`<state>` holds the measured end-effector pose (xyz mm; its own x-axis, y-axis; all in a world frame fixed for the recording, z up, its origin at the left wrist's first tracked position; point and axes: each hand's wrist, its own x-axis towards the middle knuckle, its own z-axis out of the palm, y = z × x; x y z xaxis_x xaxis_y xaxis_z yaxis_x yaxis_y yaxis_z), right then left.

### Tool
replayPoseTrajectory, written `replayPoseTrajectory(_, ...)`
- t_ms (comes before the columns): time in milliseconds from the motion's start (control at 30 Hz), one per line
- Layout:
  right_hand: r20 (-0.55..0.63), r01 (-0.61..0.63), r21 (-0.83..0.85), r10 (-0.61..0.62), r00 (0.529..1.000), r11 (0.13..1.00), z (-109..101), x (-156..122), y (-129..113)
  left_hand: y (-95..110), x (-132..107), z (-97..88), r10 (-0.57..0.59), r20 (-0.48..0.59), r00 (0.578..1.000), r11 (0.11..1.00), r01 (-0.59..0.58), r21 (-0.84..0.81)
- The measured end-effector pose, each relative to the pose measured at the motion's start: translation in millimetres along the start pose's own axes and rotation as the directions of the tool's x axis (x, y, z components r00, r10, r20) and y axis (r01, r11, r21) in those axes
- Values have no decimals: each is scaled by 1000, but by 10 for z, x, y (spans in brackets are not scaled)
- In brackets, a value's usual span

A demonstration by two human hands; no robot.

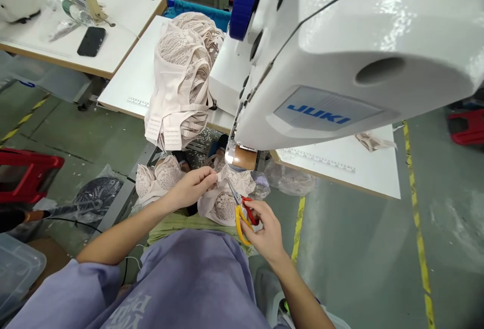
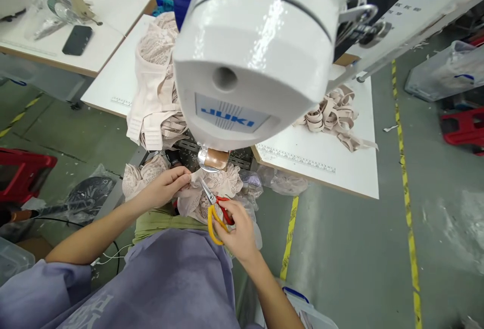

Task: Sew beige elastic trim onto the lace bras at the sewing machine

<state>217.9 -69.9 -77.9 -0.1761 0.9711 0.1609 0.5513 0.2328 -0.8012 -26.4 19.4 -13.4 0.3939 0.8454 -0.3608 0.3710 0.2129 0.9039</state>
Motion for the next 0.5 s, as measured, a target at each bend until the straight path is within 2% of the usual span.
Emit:
replayPoseTrajectory(133,-7,4,46,-3,1000,999,102,-44,4,26,7,-39,17,-6,1000,999,-17,30)
replayPoseTrajectory(300,-12,7,64,-7,1000,998,232,75,-32,60,13,-41,46,9,999,993,-47,109)
replayPoseTrajectory(500,20,-1,54,0,1000,999,228,191,-68,35,17,-75,53,2,999,987,-53,150)
